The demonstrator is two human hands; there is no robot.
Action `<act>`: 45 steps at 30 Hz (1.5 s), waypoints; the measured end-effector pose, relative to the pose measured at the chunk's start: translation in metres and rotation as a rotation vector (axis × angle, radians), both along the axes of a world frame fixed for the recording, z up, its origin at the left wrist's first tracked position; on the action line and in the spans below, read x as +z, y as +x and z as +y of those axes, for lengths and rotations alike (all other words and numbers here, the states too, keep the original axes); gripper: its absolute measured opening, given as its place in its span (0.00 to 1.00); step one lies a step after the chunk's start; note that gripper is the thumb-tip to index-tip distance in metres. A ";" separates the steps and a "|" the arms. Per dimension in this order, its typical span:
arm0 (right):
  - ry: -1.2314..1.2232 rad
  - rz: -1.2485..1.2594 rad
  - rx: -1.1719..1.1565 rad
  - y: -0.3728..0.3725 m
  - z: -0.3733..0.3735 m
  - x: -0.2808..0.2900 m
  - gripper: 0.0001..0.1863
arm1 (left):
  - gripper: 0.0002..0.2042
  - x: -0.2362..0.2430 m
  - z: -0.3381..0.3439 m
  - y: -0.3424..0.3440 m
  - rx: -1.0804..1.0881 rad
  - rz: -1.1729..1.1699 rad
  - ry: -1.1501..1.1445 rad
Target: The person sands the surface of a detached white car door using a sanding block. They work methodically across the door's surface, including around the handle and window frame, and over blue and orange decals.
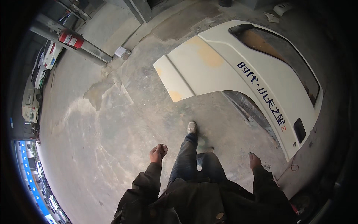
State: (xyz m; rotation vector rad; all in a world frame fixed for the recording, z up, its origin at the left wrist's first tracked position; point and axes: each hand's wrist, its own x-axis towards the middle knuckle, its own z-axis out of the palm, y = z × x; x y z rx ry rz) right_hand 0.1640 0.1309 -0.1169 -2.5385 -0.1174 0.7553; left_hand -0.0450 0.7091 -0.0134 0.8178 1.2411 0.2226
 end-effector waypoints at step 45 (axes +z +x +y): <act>0.551 0.285 -1.294 -0.014 0.373 0.022 0.38 | 0.14 -0.228 0.368 0.309 -0.664 0.051 0.215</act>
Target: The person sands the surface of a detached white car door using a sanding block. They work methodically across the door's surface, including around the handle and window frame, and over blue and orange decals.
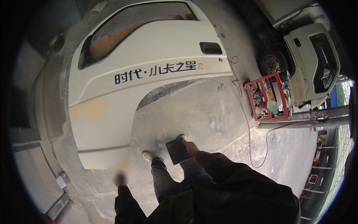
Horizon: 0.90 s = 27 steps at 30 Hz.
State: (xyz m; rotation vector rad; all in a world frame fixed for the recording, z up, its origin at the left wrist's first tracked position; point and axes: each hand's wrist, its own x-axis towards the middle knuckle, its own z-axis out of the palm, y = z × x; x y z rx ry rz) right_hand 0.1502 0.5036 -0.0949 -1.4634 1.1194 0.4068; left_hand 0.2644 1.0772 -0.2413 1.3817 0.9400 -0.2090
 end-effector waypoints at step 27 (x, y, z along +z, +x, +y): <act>-0.929 -0.497 0.008 -0.115 -0.384 0.142 0.22 | 0.22 0.158 -0.732 0.089 -1.298 -0.337 0.228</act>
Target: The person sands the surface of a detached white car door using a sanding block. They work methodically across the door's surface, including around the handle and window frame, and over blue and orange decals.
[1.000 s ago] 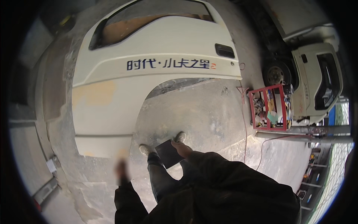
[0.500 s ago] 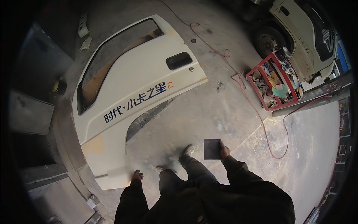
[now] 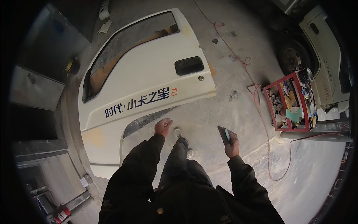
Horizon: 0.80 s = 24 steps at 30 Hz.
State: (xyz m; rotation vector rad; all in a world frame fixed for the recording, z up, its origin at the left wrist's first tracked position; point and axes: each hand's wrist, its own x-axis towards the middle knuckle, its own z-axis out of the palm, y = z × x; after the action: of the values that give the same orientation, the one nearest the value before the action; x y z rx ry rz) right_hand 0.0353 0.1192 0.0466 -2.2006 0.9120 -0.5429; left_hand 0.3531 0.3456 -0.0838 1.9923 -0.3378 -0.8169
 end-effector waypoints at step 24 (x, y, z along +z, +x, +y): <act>-0.370 0.365 1.054 0.254 -0.083 -0.048 0.39 | 0.22 0.033 -0.111 -0.009 0.897 0.644 -0.453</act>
State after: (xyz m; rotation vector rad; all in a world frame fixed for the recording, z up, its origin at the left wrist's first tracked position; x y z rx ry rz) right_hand 0.2889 0.0358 -0.0018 -2.7527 -0.3012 0.2281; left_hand 0.3444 0.2347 -0.0510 1.1614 0.6542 -0.6497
